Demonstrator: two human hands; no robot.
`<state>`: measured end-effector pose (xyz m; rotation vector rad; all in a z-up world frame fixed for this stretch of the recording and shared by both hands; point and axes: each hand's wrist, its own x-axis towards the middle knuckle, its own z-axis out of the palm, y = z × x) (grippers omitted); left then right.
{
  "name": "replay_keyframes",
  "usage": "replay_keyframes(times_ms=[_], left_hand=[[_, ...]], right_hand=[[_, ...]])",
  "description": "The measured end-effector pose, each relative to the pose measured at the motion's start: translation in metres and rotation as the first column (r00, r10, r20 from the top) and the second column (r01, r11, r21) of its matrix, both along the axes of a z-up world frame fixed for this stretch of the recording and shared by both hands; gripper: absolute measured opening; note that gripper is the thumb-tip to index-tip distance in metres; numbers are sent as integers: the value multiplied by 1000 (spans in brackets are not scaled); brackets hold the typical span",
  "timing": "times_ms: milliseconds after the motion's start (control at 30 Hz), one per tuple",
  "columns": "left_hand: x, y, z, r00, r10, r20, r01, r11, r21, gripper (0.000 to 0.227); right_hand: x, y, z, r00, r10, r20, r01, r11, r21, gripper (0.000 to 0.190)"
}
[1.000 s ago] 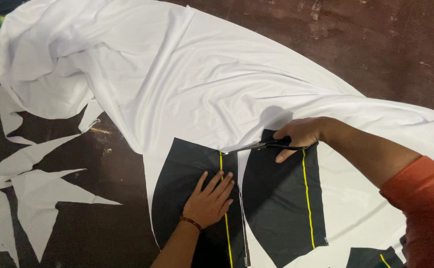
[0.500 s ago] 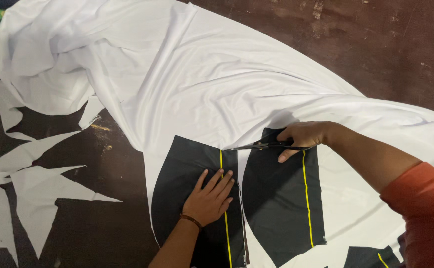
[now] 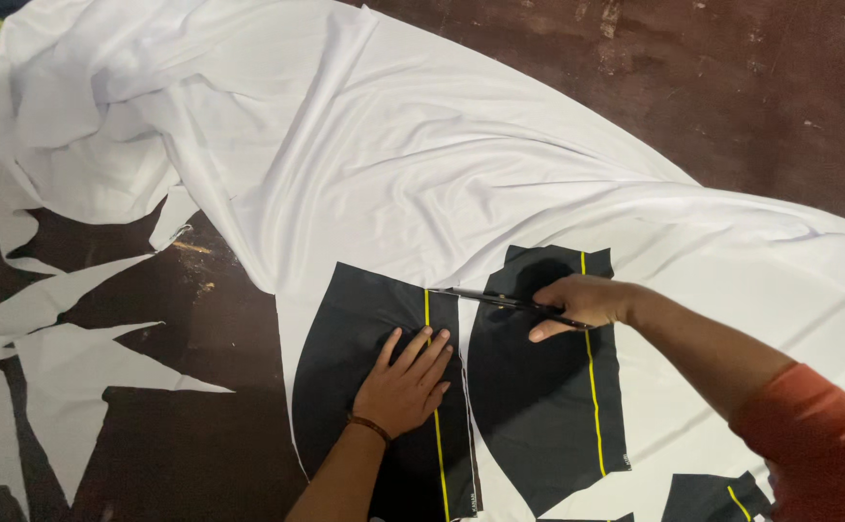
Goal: The person uses shears to cut multiple dark fabric pieces with yellow stripes from a larger white fabric sheet laid on a table. The person repeatedly cuts along marked lines, separates the pieces, and shifts the remaining fabric to continue cutting.
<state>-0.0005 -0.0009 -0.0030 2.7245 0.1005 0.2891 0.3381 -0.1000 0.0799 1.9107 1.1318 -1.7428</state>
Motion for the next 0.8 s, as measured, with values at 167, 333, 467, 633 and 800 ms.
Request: replay_keyframes(times_ms=[167,333,467,633,800], left_hand=[[0,1,1,1000,-3,10,3,1000,-2,48],[1,2,4,1000,4,31,-4,1000,9,47],[2,3,11,999,15,34,-15,1000,26,45],[2,3,10,999,19,29,-20,1000,22,46],[1,3,9,999,20,26,-21,999,34,46]], right_hand=[[-39,-3,14,992,-121,38,122,993,-2,50],[-62,-4,18,984,-155,89,148,986,77,52],[-69,-3,19,975,-201,91,191,976,108,53],[-66,-8,8,984,-134,118,120,985,122,57],[-68,-7,11,982,-147,119,131,983,132,57]])
